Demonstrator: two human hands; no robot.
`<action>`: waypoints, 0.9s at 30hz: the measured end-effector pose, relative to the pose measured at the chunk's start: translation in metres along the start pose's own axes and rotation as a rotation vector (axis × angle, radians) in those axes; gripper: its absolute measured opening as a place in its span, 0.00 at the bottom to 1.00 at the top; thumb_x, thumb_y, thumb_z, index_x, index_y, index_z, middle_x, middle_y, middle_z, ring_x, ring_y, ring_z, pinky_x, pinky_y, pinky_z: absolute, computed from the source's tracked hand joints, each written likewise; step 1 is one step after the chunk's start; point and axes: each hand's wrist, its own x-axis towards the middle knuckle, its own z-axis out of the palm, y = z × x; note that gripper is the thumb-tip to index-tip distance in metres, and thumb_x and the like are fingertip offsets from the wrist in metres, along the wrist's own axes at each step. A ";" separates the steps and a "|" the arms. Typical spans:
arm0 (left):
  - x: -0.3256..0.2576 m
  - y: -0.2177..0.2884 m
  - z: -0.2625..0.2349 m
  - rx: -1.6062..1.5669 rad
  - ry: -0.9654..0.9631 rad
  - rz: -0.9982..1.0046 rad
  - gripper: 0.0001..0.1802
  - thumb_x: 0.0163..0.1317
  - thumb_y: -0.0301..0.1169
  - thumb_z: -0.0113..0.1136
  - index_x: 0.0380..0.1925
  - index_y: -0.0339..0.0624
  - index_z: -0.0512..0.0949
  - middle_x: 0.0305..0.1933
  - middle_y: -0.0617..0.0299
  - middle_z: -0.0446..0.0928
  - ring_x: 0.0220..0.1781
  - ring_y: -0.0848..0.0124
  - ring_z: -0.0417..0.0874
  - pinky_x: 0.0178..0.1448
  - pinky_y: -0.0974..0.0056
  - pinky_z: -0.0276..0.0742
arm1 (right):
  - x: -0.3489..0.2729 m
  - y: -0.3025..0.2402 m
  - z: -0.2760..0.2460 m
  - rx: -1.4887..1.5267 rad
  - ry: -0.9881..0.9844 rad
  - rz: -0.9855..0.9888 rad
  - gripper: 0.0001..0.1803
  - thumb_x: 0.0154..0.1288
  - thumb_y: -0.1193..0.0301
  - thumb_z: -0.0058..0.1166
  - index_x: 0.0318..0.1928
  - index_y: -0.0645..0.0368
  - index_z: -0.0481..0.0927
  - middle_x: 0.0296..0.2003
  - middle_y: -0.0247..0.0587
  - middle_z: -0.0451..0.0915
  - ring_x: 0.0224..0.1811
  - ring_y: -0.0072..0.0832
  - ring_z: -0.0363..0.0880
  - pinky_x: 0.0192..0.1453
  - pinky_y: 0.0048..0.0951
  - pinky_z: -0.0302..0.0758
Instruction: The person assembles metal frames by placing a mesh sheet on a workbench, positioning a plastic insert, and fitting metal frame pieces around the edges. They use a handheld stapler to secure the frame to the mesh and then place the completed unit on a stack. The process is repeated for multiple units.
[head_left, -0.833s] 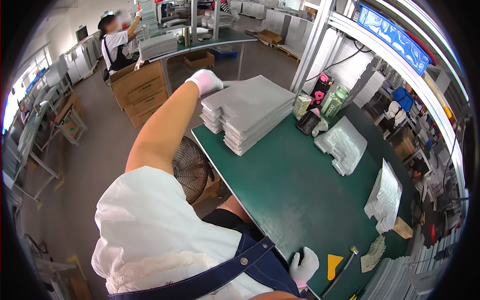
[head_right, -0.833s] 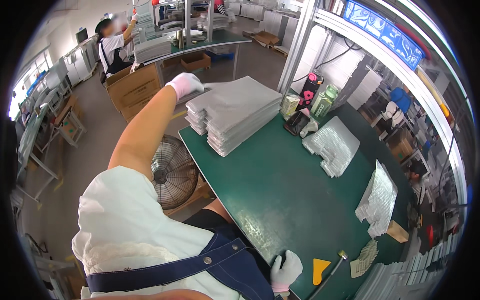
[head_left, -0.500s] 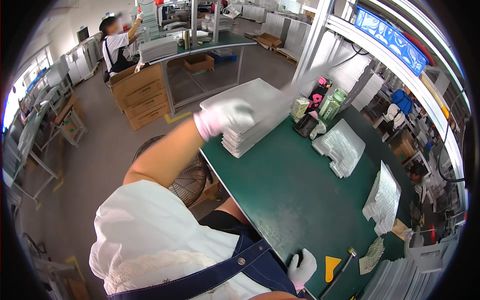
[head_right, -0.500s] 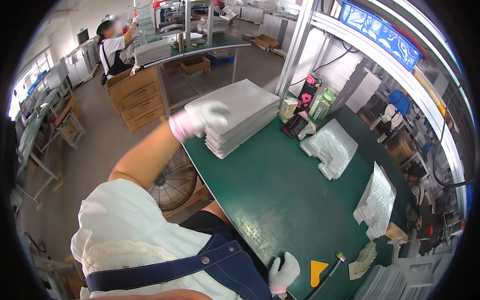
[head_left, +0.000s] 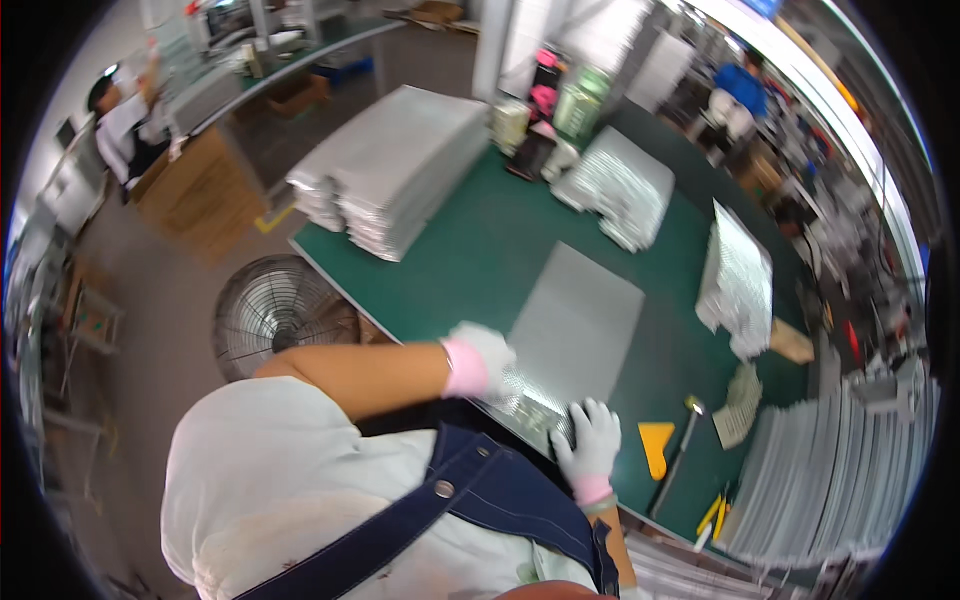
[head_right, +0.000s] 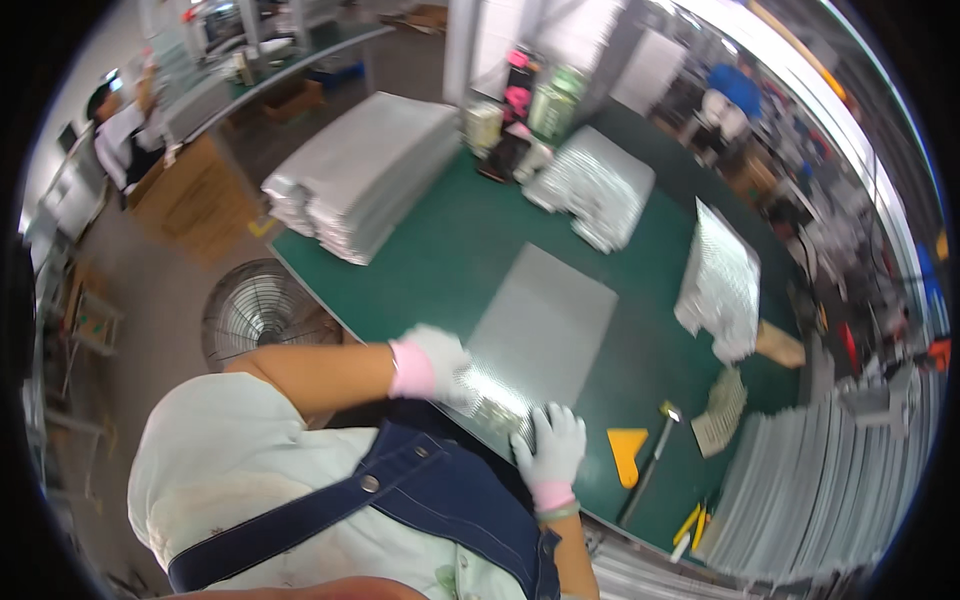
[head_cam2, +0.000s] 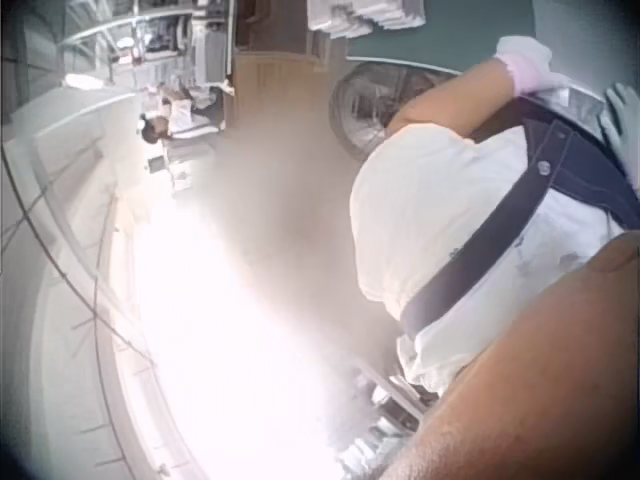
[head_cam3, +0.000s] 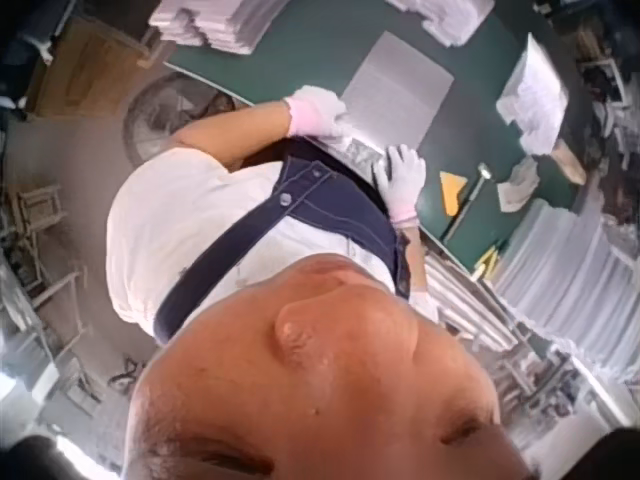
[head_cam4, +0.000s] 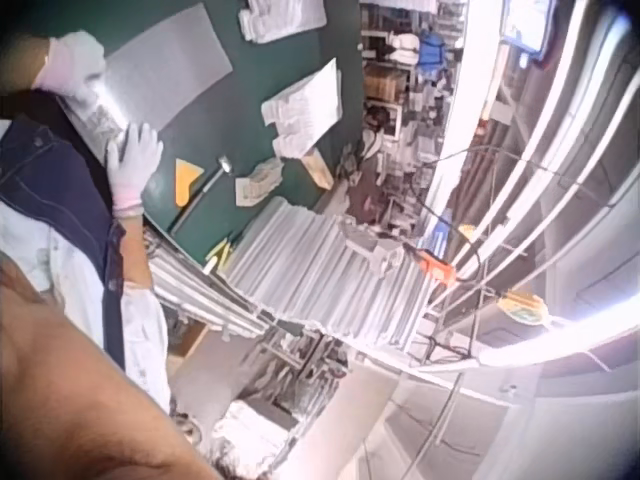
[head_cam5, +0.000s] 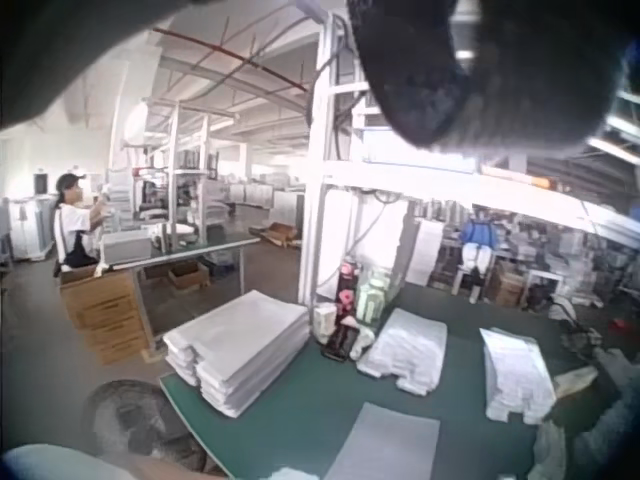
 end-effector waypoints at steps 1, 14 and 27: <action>0.015 -0.008 -0.009 -0.020 0.122 0.006 0.29 0.59 0.57 0.59 0.39 0.40 0.85 0.38 0.43 0.84 0.43 0.50 0.86 0.51 0.50 0.81 | 0.005 0.000 -0.005 0.034 -0.004 -0.006 0.27 0.52 0.59 0.66 0.51 0.59 0.78 0.53 0.50 0.76 0.59 0.50 0.70 0.66 0.53 0.63; 0.333 -0.103 -0.159 -0.286 0.800 -0.517 0.35 0.57 0.62 0.59 0.51 0.42 0.82 0.55 0.52 0.82 0.55 0.57 0.84 0.57 0.53 0.80 | 0.018 0.006 -0.016 0.116 -0.124 0.118 0.28 0.48 0.56 0.69 0.47 0.59 0.81 0.49 0.49 0.77 0.55 0.46 0.73 0.60 0.49 0.66; 0.339 -0.067 -0.204 -0.263 0.935 -0.371 0.26 0.57 0.47 0.68 0.49 0.42 0.82 0.45 0.49 0.85 0.54 0.54 0.85 0.57 0.53 0.79 | 0.012 0.018 -0.002 0.109 -0.057 0.128 0.29 0.41 0.56 0.72 0.45 0.58 0.82 0.47 0.47 0.80 0.52 0.46 0.76 0.57 0.48 0.70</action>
